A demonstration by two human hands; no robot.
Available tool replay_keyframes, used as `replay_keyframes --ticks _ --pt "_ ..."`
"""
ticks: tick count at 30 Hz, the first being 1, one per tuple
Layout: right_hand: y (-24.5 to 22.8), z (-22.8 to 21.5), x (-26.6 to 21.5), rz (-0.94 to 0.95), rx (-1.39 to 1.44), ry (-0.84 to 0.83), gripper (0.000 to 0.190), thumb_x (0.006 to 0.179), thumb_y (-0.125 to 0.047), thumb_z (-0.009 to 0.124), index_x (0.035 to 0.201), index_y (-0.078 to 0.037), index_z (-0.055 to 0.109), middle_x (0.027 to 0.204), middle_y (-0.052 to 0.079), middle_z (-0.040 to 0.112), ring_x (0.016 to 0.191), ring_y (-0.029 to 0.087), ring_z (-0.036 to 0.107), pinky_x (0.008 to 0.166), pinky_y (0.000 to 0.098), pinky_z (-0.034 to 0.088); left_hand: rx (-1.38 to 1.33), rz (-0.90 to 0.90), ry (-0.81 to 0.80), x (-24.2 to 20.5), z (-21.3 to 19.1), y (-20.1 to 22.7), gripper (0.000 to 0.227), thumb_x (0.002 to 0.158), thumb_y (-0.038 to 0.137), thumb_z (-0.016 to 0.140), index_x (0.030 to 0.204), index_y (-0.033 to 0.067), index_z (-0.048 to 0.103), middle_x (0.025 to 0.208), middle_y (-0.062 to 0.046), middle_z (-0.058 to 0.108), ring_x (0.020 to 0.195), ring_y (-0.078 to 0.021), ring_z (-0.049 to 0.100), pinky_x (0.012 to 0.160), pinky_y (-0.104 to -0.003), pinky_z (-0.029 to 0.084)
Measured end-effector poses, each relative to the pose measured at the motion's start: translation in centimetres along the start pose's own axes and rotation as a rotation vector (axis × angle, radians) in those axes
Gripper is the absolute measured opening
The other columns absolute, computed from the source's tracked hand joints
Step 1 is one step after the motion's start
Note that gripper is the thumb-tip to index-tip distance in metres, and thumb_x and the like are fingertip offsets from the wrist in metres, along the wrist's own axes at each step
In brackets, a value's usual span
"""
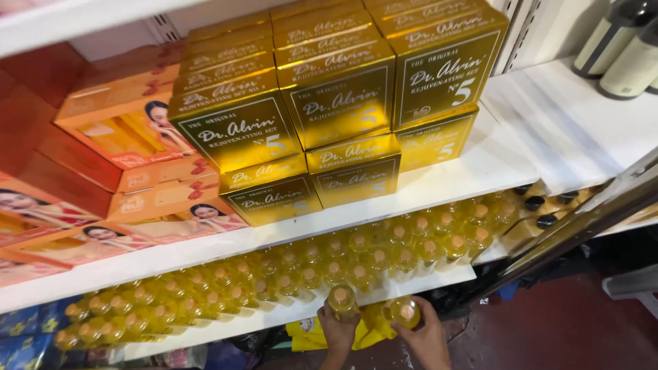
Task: The person takes bottles of liquid from a cardboard box and places them onto a white shelf. They arrange the bottles in neat rows alongside other skincare products, including pump bottles and boxed items.
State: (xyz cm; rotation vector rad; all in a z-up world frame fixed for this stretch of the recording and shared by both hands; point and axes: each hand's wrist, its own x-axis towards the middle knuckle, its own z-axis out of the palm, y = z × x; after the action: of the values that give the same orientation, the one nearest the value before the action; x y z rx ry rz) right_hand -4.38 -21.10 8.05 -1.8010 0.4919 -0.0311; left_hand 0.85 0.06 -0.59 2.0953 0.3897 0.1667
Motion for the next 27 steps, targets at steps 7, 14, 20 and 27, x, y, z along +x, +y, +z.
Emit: replay_keyframes --ticks 7,14,20,27 --pt "-1.3 4.5 4.2 -0.088 -0.109 0.245 0.075 0.06 -0.017 0.094 0.125 -0.002 0.061 0.116 0.017 0.07 0.107 0.028 0.071 0.09 0.0378 0.057 -0.072 0.01 0.093 1.8 4.5 -1.9 0.089 0.055 0.012 0.094 0.133 0.0061 0.052 0.122 -0.02 0.056 0.114 -0.0416 0.052 0.097 -0.049 0.049" --pt "-1.1 7.5 6.9 -0.178 -0.095 0.362 0.072 0.059 -0.019 0.095 0.119 0.001 0.061 0.113 0.017 0.068 0.102 0.031 0.069 0.088 0.0401 0.056 -0.039 0.041 0.204 1.6 6.9 -1.5 0.087 0.054 0.008 0.093 0.13 0.0017 0.051 0.126 -0.02 0.057 0.118 -0.0443 0.045 0.101 -0.054 0.043" --pt "-0.8 9.9 7.6 -0.047 -0.1 0.488 0.072 0.057 -0.021 0.097 0.115 0.0 0.06 0.115 0.017 0.062 0.106 0.032 0.063 0.091 0.0415 0.053 -0.047 -0.078 0.2 1.5 9.5 -1.4 0.093 0.058 0.01 0.094 0.135 0.0028 0.044 0.13 -0.022 0.05 0.122 -0.0439 0.042 0.101 -0.053 0.044" --pt "-2.0 8.0 6.2 -0.131 -0.112 0.384 0.082 0.062 -0.018 0.096 0.127 0.0 0.049 0.122 0.019 0.052 0.116 0.035 0.053 0.098 0.0437 0.047 -0.045 0.022 0.019 2.1 5.9 -1.0 0.106 0.056 0.009 0.098 0.141 0.0032 0.035 0.131 -0.023 0.043 0.123 -0.044 0.039 0.104 -0.053 0.041"
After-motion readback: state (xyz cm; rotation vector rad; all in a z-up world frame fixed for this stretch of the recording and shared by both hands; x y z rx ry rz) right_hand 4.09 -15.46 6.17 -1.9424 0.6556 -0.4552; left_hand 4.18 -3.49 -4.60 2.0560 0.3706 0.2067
